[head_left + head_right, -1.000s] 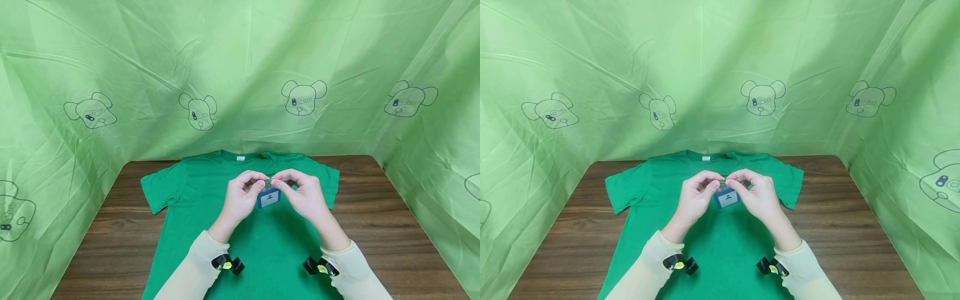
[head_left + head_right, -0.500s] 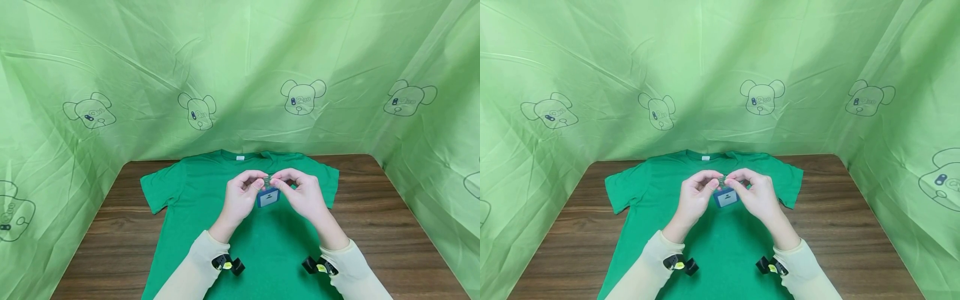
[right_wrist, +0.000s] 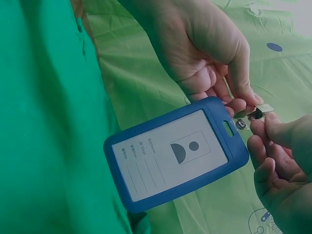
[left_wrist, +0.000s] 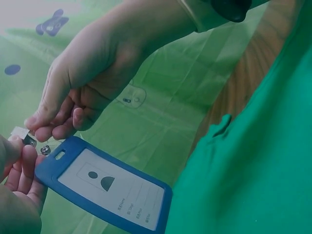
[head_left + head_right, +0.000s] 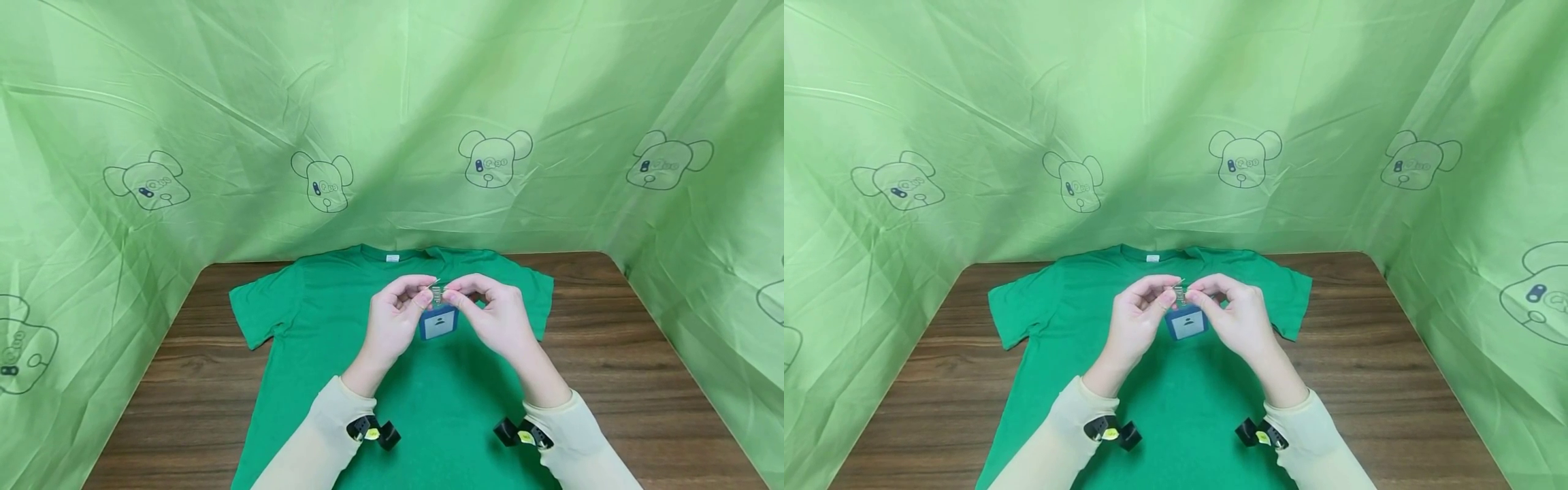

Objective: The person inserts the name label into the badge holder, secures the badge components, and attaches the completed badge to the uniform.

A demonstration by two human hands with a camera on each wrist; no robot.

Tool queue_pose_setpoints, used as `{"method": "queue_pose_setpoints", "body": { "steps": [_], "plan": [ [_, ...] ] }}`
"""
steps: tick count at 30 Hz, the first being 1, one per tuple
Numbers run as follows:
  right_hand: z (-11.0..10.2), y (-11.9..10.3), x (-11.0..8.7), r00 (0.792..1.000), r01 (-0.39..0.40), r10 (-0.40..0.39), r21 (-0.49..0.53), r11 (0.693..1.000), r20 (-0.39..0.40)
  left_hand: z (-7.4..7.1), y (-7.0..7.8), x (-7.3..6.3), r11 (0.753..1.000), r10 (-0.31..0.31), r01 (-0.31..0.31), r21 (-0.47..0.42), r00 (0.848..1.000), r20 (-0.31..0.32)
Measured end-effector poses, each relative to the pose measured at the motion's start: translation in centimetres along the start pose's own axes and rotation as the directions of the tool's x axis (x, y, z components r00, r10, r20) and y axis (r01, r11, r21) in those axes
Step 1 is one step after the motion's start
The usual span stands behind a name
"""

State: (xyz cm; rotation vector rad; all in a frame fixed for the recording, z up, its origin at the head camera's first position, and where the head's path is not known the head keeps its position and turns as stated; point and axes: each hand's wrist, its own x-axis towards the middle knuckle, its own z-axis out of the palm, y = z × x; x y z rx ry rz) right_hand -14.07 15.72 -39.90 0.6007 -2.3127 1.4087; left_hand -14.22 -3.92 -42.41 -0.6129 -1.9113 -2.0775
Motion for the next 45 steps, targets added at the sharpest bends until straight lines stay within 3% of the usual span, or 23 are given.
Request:
{"method": "queue_pose_setpoints", "body": {
  "steps": [6,12,19,24,31,45],
  "plan": [
    [0.0,-0.1,-0.1,1.000,-0.014,0.014,0.003,1.000,-0.001,0.2,0.0,0.1,1.000,-0.024,0.023,-0.021,0.999,-0.025],
    [0.0,0.1,-0.1,1.000,-0.022,0.022,0.016,1.000,-0.004,0.2,0.0,0.0,1.000,-0.010,0.010,-0.002,1.000,-0.023],
    [0.0,0.3,-0.1,1.000,-0.007,0.007,0.011,1.000,-0.015,0.3,-0.3,-0.1,0.999,0.034,-0.035,0.024,0.999,0.039],
    [0.0,0.5,-0.2,1.000,0.001,-0.001,-0.002,1.000,-0.017,0.4,-0.6,-0.2,0.994,0.053,-0.058,0.089,0.997,0.062],
    [0.0,0.5,-0.2,1.000,0.005,-0.005,-0.021,1.000,-0.007,0.6,-0.9,-0.4,0.988,0.052,-0.056,0.144,0.998,0.032],
    [-0.1,0.6,0.0,1.000,0.021,-0.020,-0.017,1.000,0.020,0.4,-1.4,-0.5,0.965,0.146,-0.132,0.226,0.988,-0.046]
  ]
}}
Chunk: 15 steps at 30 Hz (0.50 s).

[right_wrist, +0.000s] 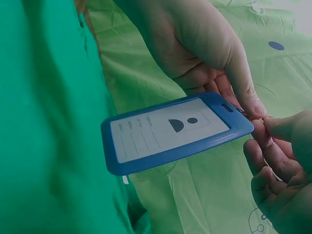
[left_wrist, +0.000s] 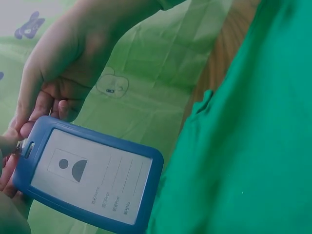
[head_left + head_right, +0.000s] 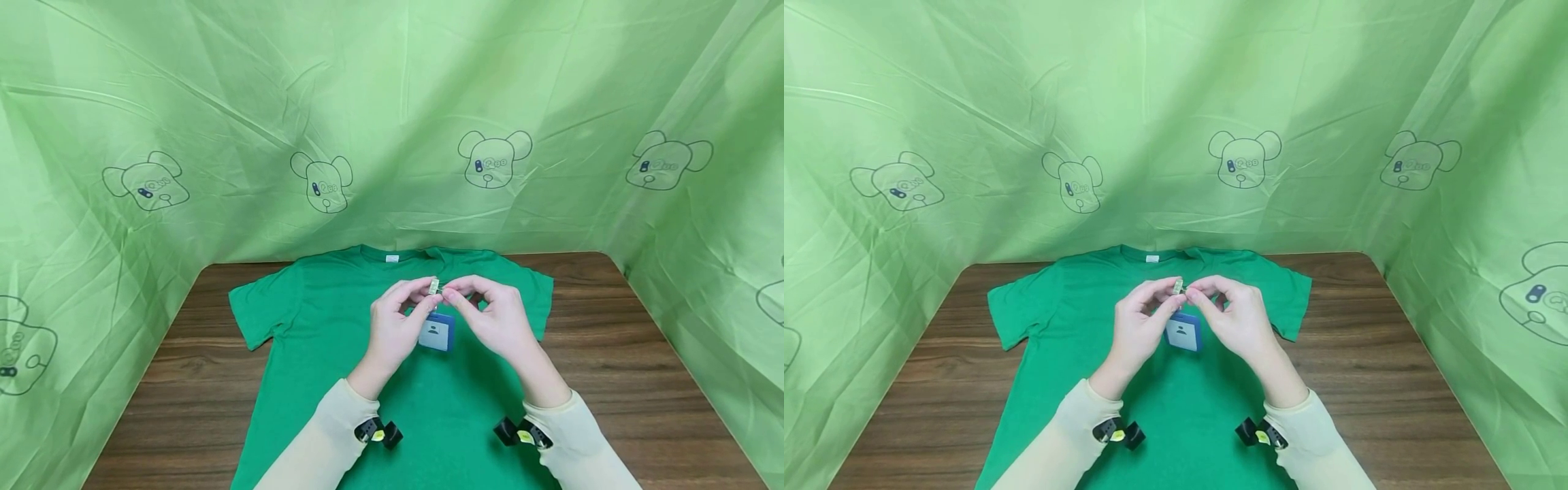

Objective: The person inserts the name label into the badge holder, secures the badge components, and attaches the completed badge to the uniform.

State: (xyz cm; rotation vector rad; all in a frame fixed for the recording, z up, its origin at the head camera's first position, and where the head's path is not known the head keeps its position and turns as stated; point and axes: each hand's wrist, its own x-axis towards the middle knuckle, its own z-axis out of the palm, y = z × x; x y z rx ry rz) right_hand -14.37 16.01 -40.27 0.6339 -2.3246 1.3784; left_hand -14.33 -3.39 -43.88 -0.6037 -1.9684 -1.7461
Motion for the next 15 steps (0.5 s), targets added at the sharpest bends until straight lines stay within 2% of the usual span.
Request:
{"method": "queue_pose_setpoints", "body": {
  "steps": [4,8,11,15],
  "plan": [
    [0.0,-0.1,0.0,1.000,-0.002,0.002,-0.004,1.000,0.019,0.0,-0.2,0.0,1.000,0.014,-0.014,-0.006,1.000,0.003],
    [-0.2,0.0,-0.1,0.999,-0.008,0.008,0.000,1.000,0.049,0.0,-0.5,0.0,1.000,0.003,-0.003,0.007,1.000,0.006],
    [-0.3,0.3,-0.1,0.998,-0.019,0.018,0.012,1.000,0.068,-0.1,-0.6,0.1,1.000,-0.020,0.020,0.022,1.000,-0.002],
    [-0.5,1.2,0.1,0.997,-0.040,0.039,0.013,0.999,0.072,-0.2,-0.8,0.1,0.996,-0.081,0.081,0.026,0.996,-0.027]
  ]
}}
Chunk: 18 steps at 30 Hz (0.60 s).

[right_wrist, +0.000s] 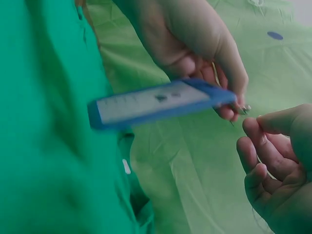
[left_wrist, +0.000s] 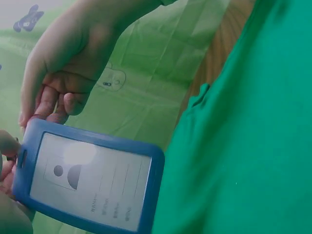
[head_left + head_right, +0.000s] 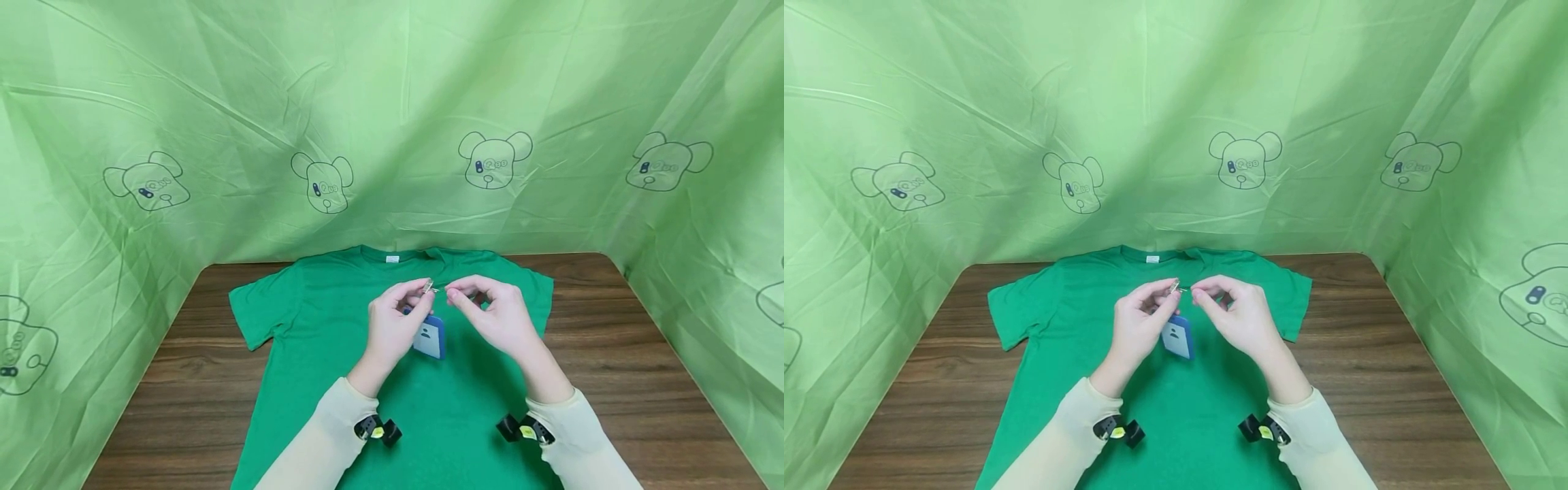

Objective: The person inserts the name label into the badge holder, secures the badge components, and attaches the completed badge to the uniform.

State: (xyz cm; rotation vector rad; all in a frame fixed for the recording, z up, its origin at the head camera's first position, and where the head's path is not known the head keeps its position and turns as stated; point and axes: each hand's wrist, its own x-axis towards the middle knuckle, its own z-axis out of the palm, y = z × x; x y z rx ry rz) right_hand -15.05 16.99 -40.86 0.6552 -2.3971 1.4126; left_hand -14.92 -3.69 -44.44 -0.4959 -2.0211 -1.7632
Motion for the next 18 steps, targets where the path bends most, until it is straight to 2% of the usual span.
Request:
{"method": "queue_pose_setpoints", "body": {
  "steps": [7,14,18],
  "plan": [
    [-0.4,2.0,0.4,0.996,-0.085,0.086,-0.030,0.996,0.026,-0.2,-1.1,0.2,0.990,-0.128,0.130,0.061,0.991,-0.046],
    [-0.2,4.3,0.5,0.981,-0.174,0.179,-0.077,0.982,0.071,-0.2,-2.7,0.2,0.964,-0.250,0.253,0.081,0.967,-0.051],
    [0.0,6.1,0.3,0.973,-0.199,0.211,-0.122,0.972,0.092,-0.2,-3.5,0.1,0.950,-0.296,0.300,0.089,0.953,-0.058]
  ]
}}
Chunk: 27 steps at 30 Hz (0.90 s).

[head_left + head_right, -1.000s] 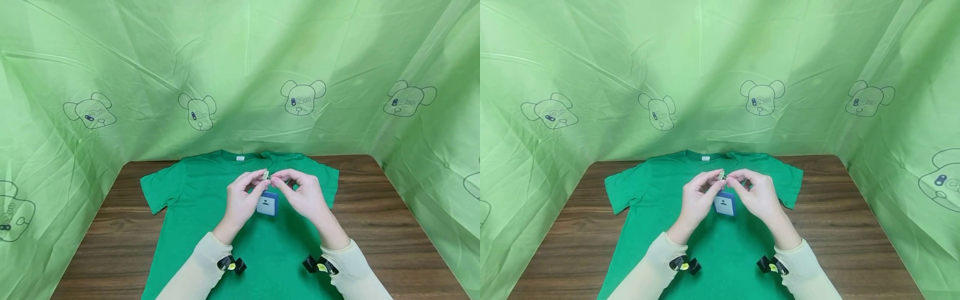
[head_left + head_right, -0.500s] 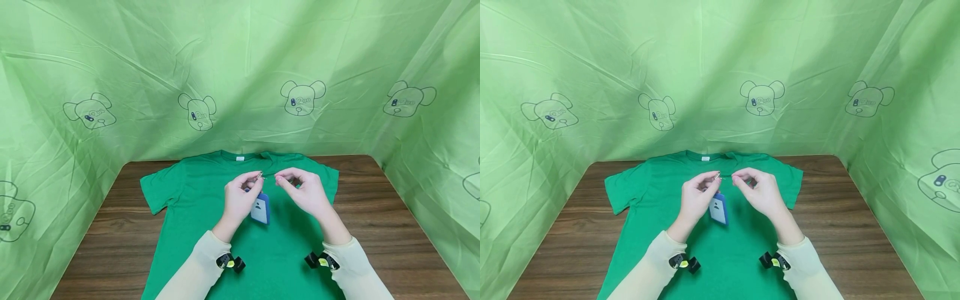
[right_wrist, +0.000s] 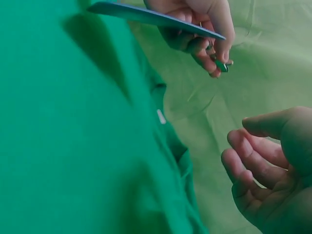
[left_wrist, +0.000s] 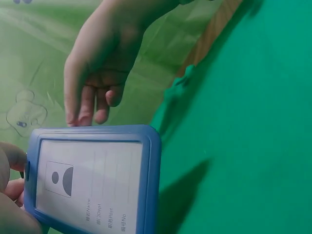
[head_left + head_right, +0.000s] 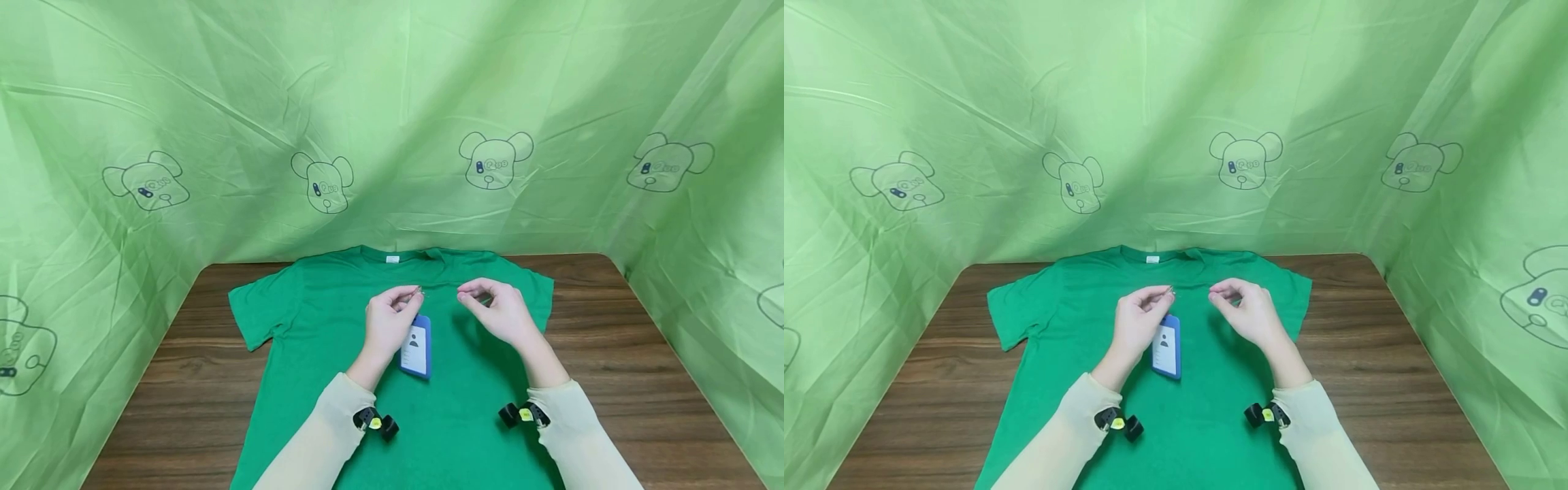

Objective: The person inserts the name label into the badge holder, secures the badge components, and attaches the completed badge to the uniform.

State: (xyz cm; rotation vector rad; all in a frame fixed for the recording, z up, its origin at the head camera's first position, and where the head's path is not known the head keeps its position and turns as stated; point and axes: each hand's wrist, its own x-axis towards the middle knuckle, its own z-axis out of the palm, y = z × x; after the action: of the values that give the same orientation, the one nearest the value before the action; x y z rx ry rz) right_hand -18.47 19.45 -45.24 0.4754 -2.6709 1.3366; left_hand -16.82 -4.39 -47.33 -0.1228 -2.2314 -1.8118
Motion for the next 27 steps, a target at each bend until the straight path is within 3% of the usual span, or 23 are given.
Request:
{"method": "queue_pose_setpoints", "body": {
  "steps": [8,12,21,27],
  "plan": [
    [0.6,2.0,0.3,0.998,-0.063,0.064,-0.052,0.997,0.023,0.1,-1.5,0.5,0.997,-0.076,0.076,-0.003,0.997,0.002],
    [1.0,2.3,0.9,0.995,-0.091,0.094,-0.073,0.993,0.032,0.2,-2.4,1.2,0.994,-0.089,0.091,0.068,0.996,-0.026],
    [2.7,3.5,4.8,0.994,-0.105,0.110,-0.161,0.981,0.022,2.2,-3.4,4.4,0.977,-0.098,0.098,0.191,0.995,-0.010],
    [3.8,4.9,6.5,0.990,-0.135,0.141,-0.175,0.975,0.022,3.6,-4.0,6.1,0.970,-0.153,0.153,0.187,0.988,-0.016]
  ]
}}
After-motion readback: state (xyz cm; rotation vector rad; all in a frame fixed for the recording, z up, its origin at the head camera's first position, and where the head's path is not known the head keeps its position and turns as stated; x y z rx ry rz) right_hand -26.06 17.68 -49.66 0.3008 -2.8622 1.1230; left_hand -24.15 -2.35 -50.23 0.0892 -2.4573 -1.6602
